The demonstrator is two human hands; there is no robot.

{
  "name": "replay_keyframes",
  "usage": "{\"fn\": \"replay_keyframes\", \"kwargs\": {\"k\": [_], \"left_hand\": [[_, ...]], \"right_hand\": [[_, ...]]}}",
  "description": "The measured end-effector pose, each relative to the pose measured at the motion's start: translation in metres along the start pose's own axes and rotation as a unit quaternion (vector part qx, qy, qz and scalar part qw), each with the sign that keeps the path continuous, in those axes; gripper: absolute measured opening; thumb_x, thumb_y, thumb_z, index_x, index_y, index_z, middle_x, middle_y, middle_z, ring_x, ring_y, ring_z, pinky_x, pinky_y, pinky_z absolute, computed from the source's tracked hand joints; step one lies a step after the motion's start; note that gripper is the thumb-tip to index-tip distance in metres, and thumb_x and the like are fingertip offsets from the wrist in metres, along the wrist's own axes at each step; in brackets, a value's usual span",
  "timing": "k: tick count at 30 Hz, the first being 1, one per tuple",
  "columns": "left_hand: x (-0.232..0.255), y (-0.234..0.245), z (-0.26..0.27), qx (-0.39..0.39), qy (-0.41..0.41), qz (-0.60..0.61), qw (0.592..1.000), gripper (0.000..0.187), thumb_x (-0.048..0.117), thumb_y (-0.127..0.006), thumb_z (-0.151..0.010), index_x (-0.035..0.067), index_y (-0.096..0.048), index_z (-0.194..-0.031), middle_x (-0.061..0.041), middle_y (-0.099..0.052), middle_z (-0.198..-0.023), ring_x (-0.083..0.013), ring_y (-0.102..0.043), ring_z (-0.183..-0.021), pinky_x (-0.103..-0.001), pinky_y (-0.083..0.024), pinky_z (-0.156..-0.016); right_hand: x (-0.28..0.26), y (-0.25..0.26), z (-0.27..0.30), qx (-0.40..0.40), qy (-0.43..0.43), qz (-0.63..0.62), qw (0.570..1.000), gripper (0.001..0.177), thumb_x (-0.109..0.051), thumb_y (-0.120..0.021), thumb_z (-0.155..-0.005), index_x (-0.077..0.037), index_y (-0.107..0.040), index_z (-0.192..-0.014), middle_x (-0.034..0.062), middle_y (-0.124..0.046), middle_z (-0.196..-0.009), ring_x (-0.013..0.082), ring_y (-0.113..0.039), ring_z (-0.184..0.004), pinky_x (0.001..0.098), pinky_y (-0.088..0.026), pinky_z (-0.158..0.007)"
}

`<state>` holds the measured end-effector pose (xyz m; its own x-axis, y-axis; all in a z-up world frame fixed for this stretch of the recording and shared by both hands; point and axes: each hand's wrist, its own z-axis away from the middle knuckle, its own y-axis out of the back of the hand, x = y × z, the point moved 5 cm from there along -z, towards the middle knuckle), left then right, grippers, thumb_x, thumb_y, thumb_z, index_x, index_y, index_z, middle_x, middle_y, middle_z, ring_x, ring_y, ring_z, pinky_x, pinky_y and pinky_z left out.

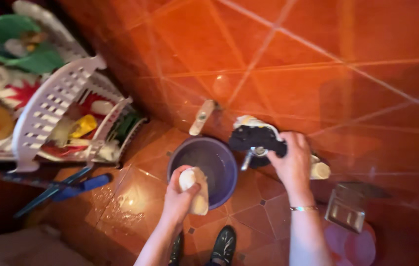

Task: The person cleans a sink and surrounding bathroom fixtures using a cloth and soapy water, wiping the sink basin, the faucet, and the nearby shelving unit.

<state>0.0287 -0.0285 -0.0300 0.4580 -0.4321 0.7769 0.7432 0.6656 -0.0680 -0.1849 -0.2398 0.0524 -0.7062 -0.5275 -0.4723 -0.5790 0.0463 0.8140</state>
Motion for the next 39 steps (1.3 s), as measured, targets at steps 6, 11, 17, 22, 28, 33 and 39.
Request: {"fn": "replay_keyframes", "kwargs": {"k": [6, 11, 17, 22, 28, 33, 39], "left_hand": [[0.022, 0.022, 0.001, -0.012, -0.026, 0.041, 0.999, 0.050, 0.000, -0.064, -0.079, 0.020, -0.061, -0.125, -0.005, -0.070, -0.109, -0.0174, -0.070, -0.096, -0.034, -0.060, -0.080], [0.039, 0.038, 0.012, -0.065, -0.032, 0.041, 0.996, 0.050, -0.002, -0.060, -0.077, 0.016, -0.063, -0.123, -0.005, -0.071, -0.107, -0.0168, -0.070, -0.096, -0.032, -0.059, -0.081], [0.056, 0.059, 0.022, -0.173, -0.073, 0.074, 0.979, 0.074, -0.002, -0.057, -0.073, 0.019, -0.056, -0.144, -0.005, -0.071, -0.111, -0.0165, -0.067, -0.100, -0.029, -0.054, -0.092], [0.012, 0.116, -0.007, -0.077, 0.030, 0.211, 0.974, 0.078, -0.001, -0.056, -0.068, 0.018, -0.047, -0.143, -0.004, -0.072, -0.116, -0.0213, -0.071, -0.104, -0.035, -0.056, -0.090], [-0.065, 0.200, -0.007, -0.139, 0.092, 0.302, 0.939, 0.065, -0.002, -0.061, -0.062, -0.002, -0.061, -0.127, -0.017, -0.073, -0.107, -0.0303, -0.073, -0.096, -0.041, -0.060, -0.090], [-0.080, 0.234, -0.016, -0.133, 0.081, 0.192, 0.969, 0.062, -0.004, -0.063, -0.061, -0.002, -0.064, -0.123, -0.015, -0.073, -0.108, -0.0269, -0.073, -0.098, -0.038, -0.059, -0.089], [-0.075, 0.252, -0.081, -0.077, 0.018, 0.137, 0.987, 0.065, -0.005, -0.058, -0.062, 0.003, -0.062, -0.126, -0.008, -0.074, -0.111, -0.0194, -0.072, -0.102, -0.031, -0.055, -0.092]], "right_hand": [[-0.082, 0.028, -0.017, 0.081, 0.082, 0.054, 0.992, 0.051, -0.007, -0.089, -0.063, -0.006, -0.059, -0.103, 0.0129, -0.064, -0.110, 0.0375, -0.061, -0.107, 0.0502, -0.048, -0.095], [-0.160, 0.064, -0.033, 0.114, 0.133, 0.000, 0.985, 0.051, -0.006, -0.089, -0.069, -0.005, -0.053, -0.106, 0.0137, -0.061, -0.112, 0.0368, -0.061, -0.106, 0.0460, -0.051, -0.092], [-0.230, 0.002, -0.035, -0.032, 0.131, -0.120, 0.984, 0.059, -0.010, -0.091, -0.058, -0.005, -0.053, -0.104, 0.0158, -0.059, -0.103, 0.0363, -0.063, -0.095, 0.0423, -0.053, -0.079], [-0.282, -0.078, 0.021, -0.168, 0.177, -0.195, 0.950, 0.060, -0.010, -0.089, -0.061, -0.008, -0.055, -0.111, 0.0119, -0.061, -0.106, 0.0323, -0.064, -0.102, 0.0434, -0.051, -0.088], [-0.299, -0.128, 0.055, -0.457, 0.228, -0.322, 0.797, 0.045, -0.010, -0.078, -0.083, -0.015, -0.066, -0.126, 0.0127, -0.050, -0.144, 0.0304, -0.061, -0.120, 0.0403, -0.048, -0.105], [-0.307, -0.165, 0.039, -0.476, 0.313, -0.271, 0.776, 0.052, -0.014, -0.087, -0.075, -0.022, -0.064, -0.121, 0.0101, -0.050, -0.151, 0.0270, -0.056, -0.127, 0.0400, -0.043, -0.113], [-0.288, -0.265, 0.046, -0.574, 0.116, -0.311, 0.749, 0.115, -0.009, -0.093, -0.066, -0.019, -0.020, -0.154, 0.0127, -0.036, -0.154, 0.0277, -0.036, -0.145, 0.0398, -0.032, -0.116]]}}
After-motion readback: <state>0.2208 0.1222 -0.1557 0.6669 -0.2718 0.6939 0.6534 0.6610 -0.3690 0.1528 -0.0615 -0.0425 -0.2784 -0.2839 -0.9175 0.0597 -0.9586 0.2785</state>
